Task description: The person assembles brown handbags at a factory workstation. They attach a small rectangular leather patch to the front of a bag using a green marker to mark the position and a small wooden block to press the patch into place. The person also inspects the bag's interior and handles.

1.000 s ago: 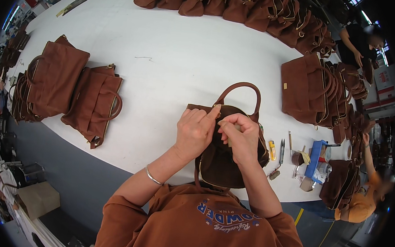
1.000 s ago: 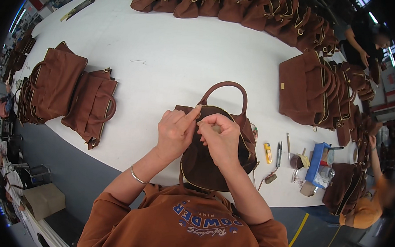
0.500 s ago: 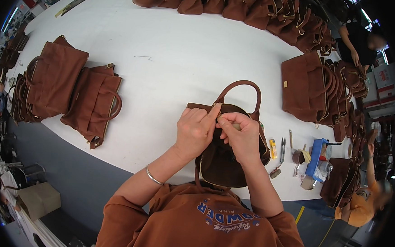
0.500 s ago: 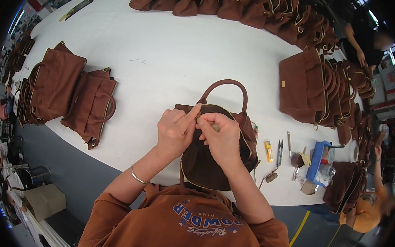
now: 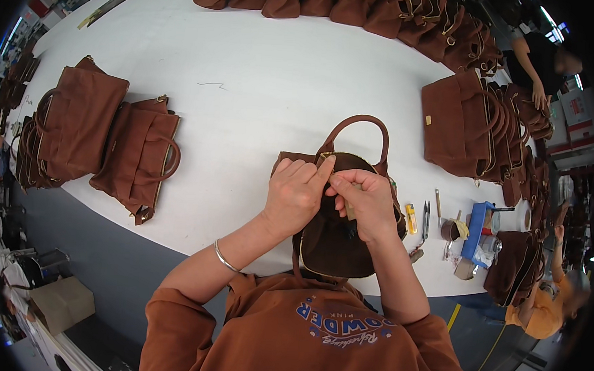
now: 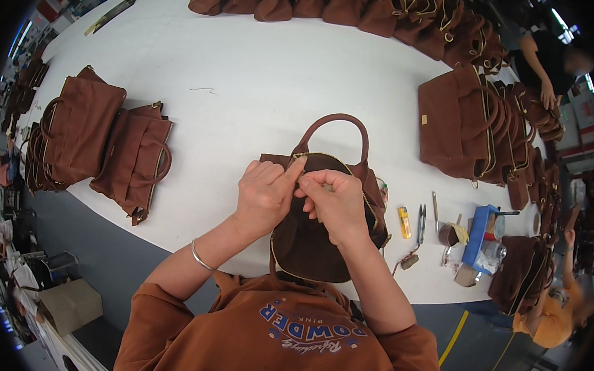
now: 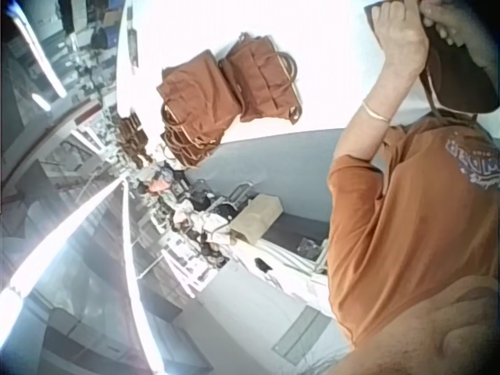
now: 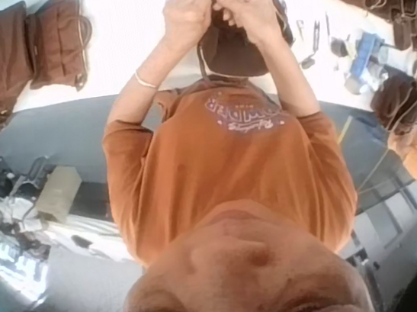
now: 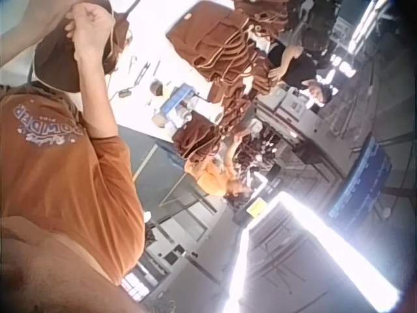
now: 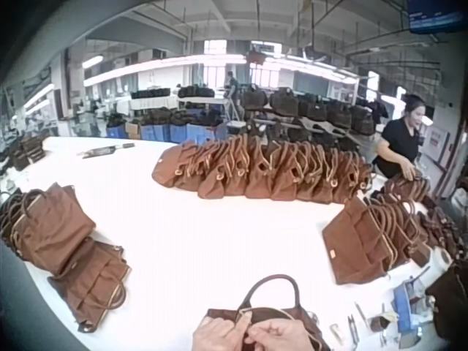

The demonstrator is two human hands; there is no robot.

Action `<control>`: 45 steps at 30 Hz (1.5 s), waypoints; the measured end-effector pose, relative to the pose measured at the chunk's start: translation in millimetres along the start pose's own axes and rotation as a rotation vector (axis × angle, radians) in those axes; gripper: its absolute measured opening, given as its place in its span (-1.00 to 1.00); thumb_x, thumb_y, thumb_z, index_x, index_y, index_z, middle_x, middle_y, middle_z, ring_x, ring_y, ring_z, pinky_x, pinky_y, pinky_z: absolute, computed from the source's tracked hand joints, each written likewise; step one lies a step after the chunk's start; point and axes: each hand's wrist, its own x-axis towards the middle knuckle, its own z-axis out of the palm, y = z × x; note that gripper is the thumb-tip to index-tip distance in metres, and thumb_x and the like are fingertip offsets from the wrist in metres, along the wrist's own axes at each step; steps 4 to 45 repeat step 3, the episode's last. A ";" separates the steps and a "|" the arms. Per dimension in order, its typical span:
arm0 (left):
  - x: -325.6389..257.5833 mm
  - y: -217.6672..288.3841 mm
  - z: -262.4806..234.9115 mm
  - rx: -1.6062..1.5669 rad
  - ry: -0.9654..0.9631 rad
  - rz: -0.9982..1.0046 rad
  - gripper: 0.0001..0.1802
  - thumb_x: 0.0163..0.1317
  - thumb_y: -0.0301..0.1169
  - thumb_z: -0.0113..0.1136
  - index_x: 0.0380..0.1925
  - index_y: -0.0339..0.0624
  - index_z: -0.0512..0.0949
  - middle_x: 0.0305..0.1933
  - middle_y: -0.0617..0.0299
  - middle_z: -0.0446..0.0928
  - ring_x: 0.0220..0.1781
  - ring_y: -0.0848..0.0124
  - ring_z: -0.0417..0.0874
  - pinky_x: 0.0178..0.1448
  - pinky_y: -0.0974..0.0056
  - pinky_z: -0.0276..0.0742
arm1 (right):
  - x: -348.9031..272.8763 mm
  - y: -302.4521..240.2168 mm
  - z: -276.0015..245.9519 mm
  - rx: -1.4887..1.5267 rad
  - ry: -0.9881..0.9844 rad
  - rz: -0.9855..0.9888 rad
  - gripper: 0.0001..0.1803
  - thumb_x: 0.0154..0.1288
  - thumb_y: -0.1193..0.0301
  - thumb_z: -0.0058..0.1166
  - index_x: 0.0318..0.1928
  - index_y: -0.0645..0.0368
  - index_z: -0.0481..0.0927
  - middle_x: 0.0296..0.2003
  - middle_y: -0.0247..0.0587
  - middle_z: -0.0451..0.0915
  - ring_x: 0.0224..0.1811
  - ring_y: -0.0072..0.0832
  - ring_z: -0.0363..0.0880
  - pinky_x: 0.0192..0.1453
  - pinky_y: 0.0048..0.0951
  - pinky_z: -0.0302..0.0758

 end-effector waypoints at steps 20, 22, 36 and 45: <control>-1.4 -1.6 2.1 0.021 -0.041 0.039 -0.54 -0.03 -0.58 0.27 -0.02 -0.25 0.65 -0.58 0.30 0.30 -0.53 0.36 0.39 -0.36 0.23 0.27 | 2.5 4.8 -5.0 0.032 -0.023 0.030 -0.85 0.33 0.39 0.21 -0.24 0.25 0.65 -0.45 -0.28 0.66 -0.57 -0.67 0.51 -0.52 -0.64 0.46; -1.4 -1.6 2.1 0.021 -0.041 0.039 -0.54 -0.03 -0.58 0.27 -0.02 -0.25 0.65 -0.58 0.30 0.30 -0.53 0.36 0.39 -0.36 0.23 0.27 | 2.5 4.8 -5.0 0.032 -0.023 0.030 -0.85 0.33 0.39 0.21 -0.24 0.25 0.65 -0.45 -0.28 0.66 -0.57 -0.67 0.51 -0.52 -0.64 0.46; -1.4 -1.6 2.1 0.021 -0.041 0.039 -0.54 -0.03 -0.58 0.27 -0.02 -0.25 0.65 -0.58 0.30 0.30 -0.53 0.36 0.39 -0.36 0.23 0.27 | 2.5 4.8 -5.0 0.032 -0.023 0.030 -0.85 0.33 0.39 0.21 -0.24 0.25 0.65 -0.45 -0.28 0.66 -0.57 -0.67 0.51 -0.52 -0.64 0.46; -1.4 -1.6 2.1 0.021 -0.041 0.039 -0.54 -0.03 -0.58 0.27 -0.02 -0.25 0.65 -0.58 0.30 0.30 -0.53 0.36 0.39 -0.36 0.23 0.27 | 2.5 4.8 -5.0 0.032 -0.023 0.030 -0.85 0.33 0.39 0.21 -0.24 0.25 0.65 -0.45 -0.28 0.66 -0.57 -0.67 0.51 -0.52 -0.64 0.46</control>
